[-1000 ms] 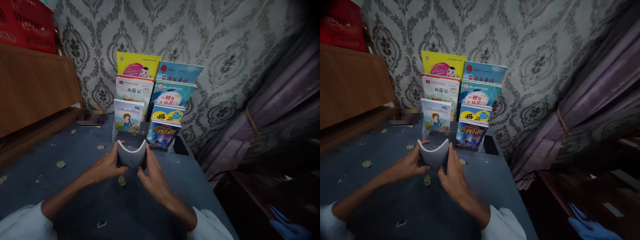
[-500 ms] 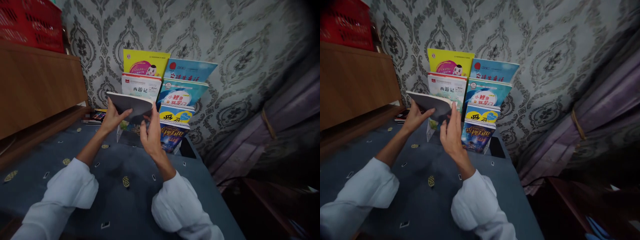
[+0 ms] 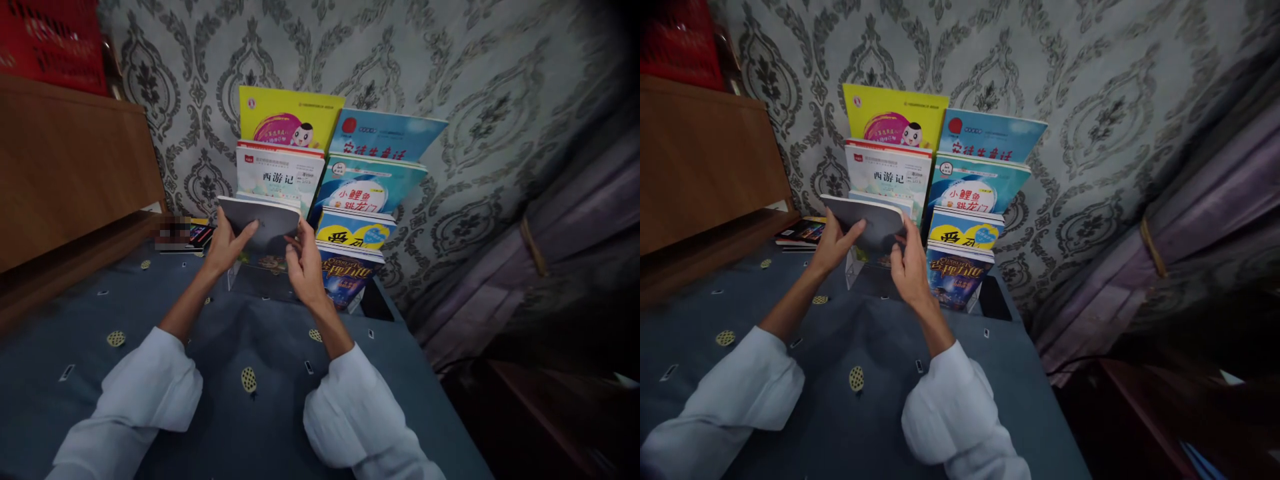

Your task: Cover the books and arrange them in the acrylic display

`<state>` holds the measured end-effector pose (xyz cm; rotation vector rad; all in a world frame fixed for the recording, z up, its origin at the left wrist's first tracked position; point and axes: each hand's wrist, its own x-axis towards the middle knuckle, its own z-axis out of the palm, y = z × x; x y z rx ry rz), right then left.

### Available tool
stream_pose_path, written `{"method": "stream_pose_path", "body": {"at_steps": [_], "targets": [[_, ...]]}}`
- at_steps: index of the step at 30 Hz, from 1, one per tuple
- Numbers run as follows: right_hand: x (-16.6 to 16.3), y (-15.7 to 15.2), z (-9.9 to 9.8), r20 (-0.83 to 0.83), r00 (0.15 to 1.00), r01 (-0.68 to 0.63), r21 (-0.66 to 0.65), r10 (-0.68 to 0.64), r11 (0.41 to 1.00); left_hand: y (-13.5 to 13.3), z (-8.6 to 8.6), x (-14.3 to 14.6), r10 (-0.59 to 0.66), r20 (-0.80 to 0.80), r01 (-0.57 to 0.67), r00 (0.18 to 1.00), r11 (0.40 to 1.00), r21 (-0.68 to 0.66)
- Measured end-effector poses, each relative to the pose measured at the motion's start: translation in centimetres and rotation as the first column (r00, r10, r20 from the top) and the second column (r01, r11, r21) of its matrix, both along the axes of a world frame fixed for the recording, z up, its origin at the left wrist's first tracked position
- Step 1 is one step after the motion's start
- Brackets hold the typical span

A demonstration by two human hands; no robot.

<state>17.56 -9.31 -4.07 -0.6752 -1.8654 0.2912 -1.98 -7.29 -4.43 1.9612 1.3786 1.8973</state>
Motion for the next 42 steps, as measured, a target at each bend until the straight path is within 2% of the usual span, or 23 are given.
{"method": "stream_pose_path", "body": {"at_steps": [4,7,12,15,23,29,42], "targets": [[0.0,0.2,-0.3,0.011,1.000,0.018,-0.027,-0.018,0.999,0.0,-0.9,0.2,0.059,-0.006,-0.059,0.998,0.997,-0.047],[-0.1,0.5,-0.8,-0.002,0.998,0.056,-0.019,-0.056,0.998,0.1,-1.3,0.4,0.152,-0.090,-0.159,0.984,0.984,-0.082],[-0.1,1.4,-2.1,0.013,0.984,0.176,-0.054,-0.175,0.983,0.0,-1.8,0.7,0.360,-0.284,-0.387,0.889,0.921,-0.044],[-0.1,1.7,-2.5,0.025,0.982,0.188,-0.074,-0.186,0.979,0.0,-2.0,1.0,0.422,-0.330,-0.453,0.844,0.891,-0.019],[-0.3,2.3,-3.3,0.075,0.969,0.242,-0.086,-0.236,0.967,0.4,-2.6,0.9,0.445,-0.362,-0.473,0.819,0.881,0.012],[-0.1,3.1,-4.1,0.079,0.971,0.231,-0.094,-0.224,0.968,0.9,-3.0,0.7,0.458,-0.361,-0.474,0.812,0.879,0.049],[-0.2,3.0,-3.9,0.099,0.963,0.260,-0.088,-0.252,0.961,1.0,-3.0,0.5,0.448,-0.361,-0.460,0.818,0.886,0.058]]}}
